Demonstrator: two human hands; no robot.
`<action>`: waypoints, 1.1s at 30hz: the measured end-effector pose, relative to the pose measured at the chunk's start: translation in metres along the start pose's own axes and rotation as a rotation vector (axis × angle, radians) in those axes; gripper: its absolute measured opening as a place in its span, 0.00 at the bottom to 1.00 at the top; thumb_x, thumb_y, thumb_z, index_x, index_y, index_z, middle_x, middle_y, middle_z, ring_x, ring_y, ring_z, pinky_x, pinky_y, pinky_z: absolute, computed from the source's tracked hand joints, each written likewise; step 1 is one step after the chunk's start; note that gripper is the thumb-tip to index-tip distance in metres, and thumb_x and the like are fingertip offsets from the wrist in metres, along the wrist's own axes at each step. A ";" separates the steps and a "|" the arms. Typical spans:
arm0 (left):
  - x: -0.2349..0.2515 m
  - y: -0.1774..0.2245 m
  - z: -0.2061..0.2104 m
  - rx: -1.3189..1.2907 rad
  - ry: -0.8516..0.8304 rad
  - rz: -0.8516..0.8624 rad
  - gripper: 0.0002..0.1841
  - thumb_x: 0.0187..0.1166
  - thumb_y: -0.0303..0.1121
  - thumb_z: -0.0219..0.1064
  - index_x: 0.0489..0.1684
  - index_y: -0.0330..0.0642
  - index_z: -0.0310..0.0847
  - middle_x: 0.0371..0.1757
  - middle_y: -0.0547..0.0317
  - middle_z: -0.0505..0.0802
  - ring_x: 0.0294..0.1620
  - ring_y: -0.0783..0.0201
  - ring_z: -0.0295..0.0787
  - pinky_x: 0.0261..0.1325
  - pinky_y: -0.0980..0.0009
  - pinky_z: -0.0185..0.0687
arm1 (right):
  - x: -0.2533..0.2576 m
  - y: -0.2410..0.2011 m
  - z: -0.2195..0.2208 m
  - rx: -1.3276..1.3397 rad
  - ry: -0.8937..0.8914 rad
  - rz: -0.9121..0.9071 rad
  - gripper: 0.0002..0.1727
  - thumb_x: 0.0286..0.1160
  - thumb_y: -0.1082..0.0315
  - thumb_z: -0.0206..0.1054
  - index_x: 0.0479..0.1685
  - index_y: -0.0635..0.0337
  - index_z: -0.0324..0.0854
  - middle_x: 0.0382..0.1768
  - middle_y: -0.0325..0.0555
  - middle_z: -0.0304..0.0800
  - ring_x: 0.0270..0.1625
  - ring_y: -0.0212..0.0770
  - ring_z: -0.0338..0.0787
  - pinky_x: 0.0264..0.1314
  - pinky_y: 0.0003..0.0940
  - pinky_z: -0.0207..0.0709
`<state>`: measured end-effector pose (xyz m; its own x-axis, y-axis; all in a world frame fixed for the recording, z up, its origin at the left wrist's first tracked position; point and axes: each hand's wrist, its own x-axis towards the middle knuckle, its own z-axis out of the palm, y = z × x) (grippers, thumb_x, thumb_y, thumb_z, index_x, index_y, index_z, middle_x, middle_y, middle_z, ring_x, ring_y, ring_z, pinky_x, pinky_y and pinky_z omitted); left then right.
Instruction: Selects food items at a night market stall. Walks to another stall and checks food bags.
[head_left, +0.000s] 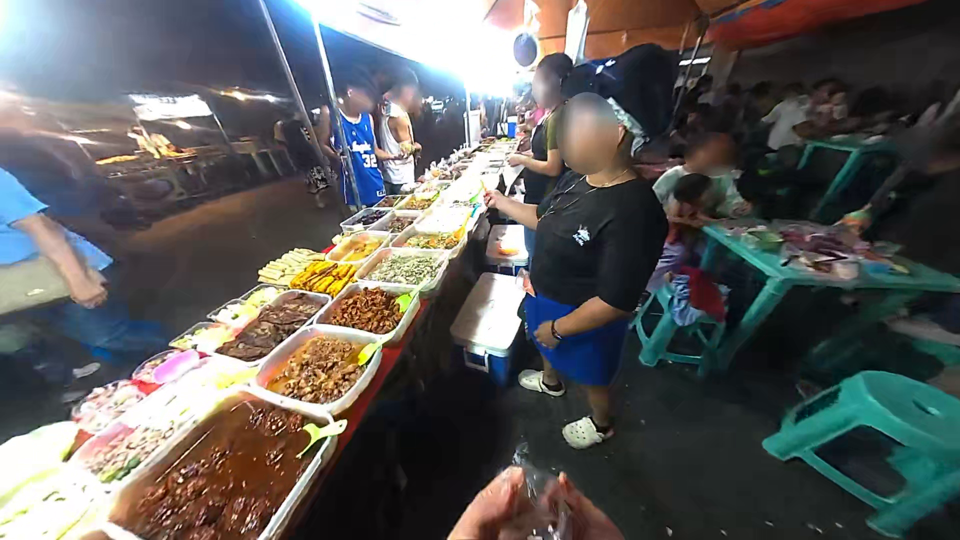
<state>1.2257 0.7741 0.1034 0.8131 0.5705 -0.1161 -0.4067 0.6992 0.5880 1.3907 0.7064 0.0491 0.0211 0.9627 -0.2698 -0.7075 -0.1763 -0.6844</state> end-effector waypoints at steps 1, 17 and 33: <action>0.025 0.023 0.000 -0.013 0.021 0.015 0.13 0.82 0.48 0.64 0.49 0.53 0.89 0.35 0.64 0.93 0.29 0.74 0.85 0.36 0.75 0.85 | 0.033 -0.013 -0.007 -0.048 -0.041 0.018 0.31 0.92 0.39 0.41 0.67 0.54 0.76 0.54 0.46 0.91 0.57 0.46 0.91 0.61 0.49 0.86; 0.215 0.319 -0.149 -0.043 0.388 0.796 0.14 0.84 0.43 0.64 0.62 0.53 0.86 0.47 0.56 0.96 0.38 0.67 0.93 0.39 0.69 0.91 | 0.481 -0.141 0.116 -0.463 -0.572 0.144 0.27 0.84 0.67 0.60 0.82 0.60 0.68 0.49 0.40 0.90 0.43 0.34 0.89 0.44 0.36 0.86; 0.332 0.594 -0.246 0.149 0.823 0.892 0.18 0.94 0.33 0.41 0.57 0.44 0.81 0.44 0.58 0.97 0.35 0.68 0.94 0.39 0.71 0.93 | 0.888 -0.225 0.175 -1.305 -0.356 0.034 0.22 0.89 0.54 0.59 0.67 0.61 0.84 0.61 0.55 0.90 0.64 0.48 0.89 0.71 0.51 0.79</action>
<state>1.1520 1.4846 0.2174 -0.2547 0.9648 -0.0655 -0.5911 -0.1018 0.8002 1.4445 1.6369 0.0819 -0.3064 0.9195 -0.2465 0.4813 -0.0737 -0.8734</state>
